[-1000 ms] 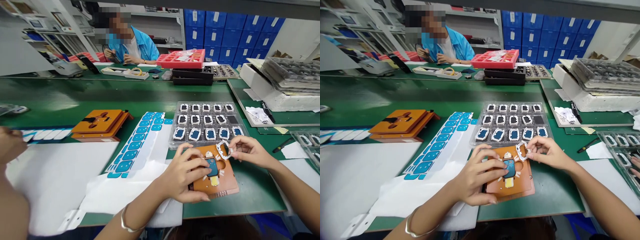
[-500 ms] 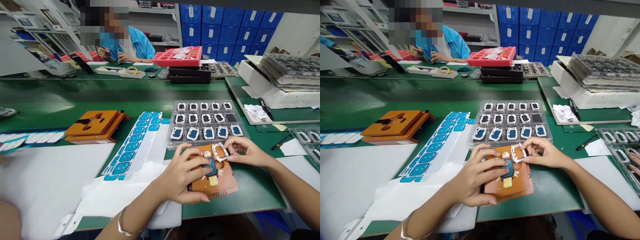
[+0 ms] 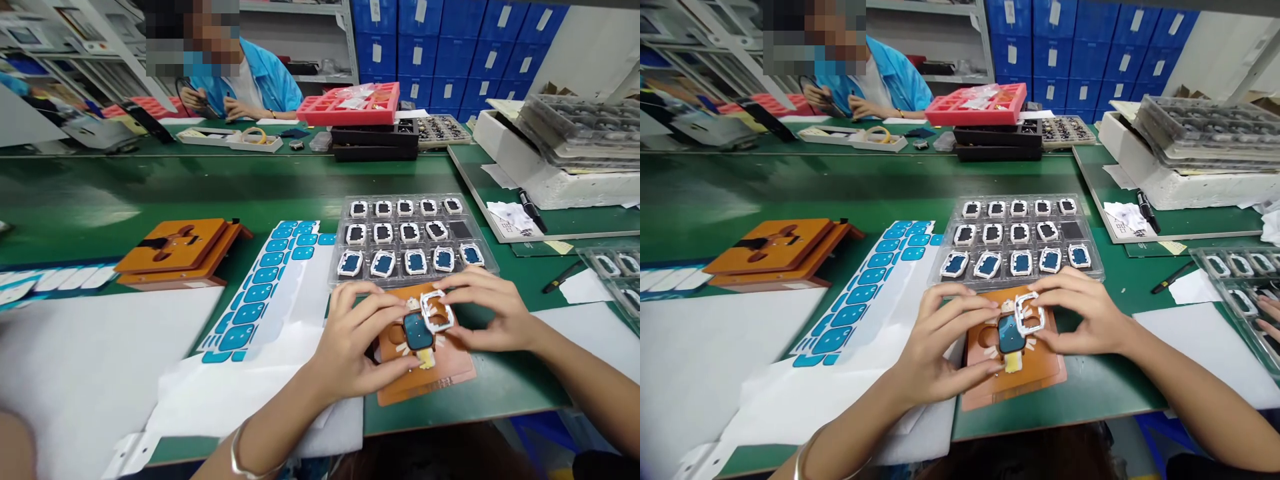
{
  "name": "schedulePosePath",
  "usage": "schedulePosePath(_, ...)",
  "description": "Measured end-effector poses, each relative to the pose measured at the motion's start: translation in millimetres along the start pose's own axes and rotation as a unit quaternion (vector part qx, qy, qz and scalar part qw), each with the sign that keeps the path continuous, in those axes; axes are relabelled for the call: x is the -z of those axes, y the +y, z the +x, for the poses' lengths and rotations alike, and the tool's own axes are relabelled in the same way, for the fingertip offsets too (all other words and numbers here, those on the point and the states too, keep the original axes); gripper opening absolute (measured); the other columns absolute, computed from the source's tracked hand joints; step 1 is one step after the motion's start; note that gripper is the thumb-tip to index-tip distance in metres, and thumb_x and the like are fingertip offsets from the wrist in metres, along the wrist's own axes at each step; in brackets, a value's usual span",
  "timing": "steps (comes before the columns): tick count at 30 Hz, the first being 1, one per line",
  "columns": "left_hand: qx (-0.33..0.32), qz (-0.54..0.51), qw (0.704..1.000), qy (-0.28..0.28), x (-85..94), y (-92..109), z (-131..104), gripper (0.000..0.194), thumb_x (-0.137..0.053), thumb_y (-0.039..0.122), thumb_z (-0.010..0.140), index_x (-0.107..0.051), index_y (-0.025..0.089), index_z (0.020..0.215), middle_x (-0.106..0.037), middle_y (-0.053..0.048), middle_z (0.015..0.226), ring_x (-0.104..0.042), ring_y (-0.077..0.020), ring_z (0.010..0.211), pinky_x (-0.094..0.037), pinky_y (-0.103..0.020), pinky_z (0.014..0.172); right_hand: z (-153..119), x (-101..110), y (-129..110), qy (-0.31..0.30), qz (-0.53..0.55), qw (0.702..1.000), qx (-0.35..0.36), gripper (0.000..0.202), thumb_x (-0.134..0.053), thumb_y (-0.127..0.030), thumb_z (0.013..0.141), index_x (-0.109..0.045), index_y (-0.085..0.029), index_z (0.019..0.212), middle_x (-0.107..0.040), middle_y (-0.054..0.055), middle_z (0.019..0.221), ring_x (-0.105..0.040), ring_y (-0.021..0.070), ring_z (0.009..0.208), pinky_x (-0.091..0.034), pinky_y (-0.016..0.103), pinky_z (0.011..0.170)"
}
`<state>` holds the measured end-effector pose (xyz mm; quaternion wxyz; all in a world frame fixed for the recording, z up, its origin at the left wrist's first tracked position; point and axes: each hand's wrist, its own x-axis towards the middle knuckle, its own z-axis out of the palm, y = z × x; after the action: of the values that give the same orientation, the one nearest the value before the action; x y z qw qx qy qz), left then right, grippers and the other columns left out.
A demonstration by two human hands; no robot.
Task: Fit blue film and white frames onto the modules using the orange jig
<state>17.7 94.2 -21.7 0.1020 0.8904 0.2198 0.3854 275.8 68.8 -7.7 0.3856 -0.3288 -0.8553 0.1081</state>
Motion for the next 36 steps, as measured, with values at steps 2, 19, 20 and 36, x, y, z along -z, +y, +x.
schedulePosePath(2,0.023,0.01,1.0,0.002,-0.3,1,0,0.05,-0.074,0.048,0.077,-0.059,0.021,0.116,-0.07,-0.008,0.105,-0.05,-0.0285,0.103,-0.041,-0.046,0.089,0,-8,-7,0.014,-0.007,1.0,0.024,0.028,-0.072,-0.027,0.08,-0.064,-0.018,0.105,-0.071,0.012,0.11,-0.065,0.0193,0.086,-0.049,0.037,0.074)
schedulePosePath(19,0.056,0.019,0.997,-0.043,0.5,3,2,0.047,-0.075,0.045,0.076,-0.063,0.02,0.114,-0.069,-0.009,0.107,-0.048,-0.0297,0.106,-0.041,-0.048,0.089,-3,-22,-10,0.026,0.0,0.999,0.032,0.025,-0.072,-0.032,0.085,-0.065,-0.018,0.106,-0.072,0.011,0.112,-0.053,0.0194,0.084,-0.05,0.039,0.073)
schedulePosePath(20,0.058,0.017,0.997,-0.048,0.5,4,2,0.047,-0.075,0.045,0.076,-0.063,0.02,0.114,-0.068,-0.009,0.108,-0.048,-0.0298,0.106,-0.041,-0.048,0.089,-3,-23,-10,0.025,-0.001,0.999,0.031,0.025,-0.072,-0.031,0.085,-0.065,-0.019,0.106,-0.072,0.011,0.112,-0.053,0.0195,0.084,-0.05,0.039,0.073)
schedulePosePath(36,0.079,-0.142,0.976,-0.148,-0.8,4,-2,0.084,-0.063,0.071,0.074,-0.033,0.045,0.147,-0.036,-0.007,0.145,-0.027,-0.0341,0.128,-0.022,-0.06,0.111,-6,-24,-14,0.014,0.099,0.994,-0.042,0.052,-0.078,-0.029,0.075,-0.051,-0.023,0.12,-0.062,0.004,0.097,-0.054,0.0199,0.087,-0.05,0.035,0.074)
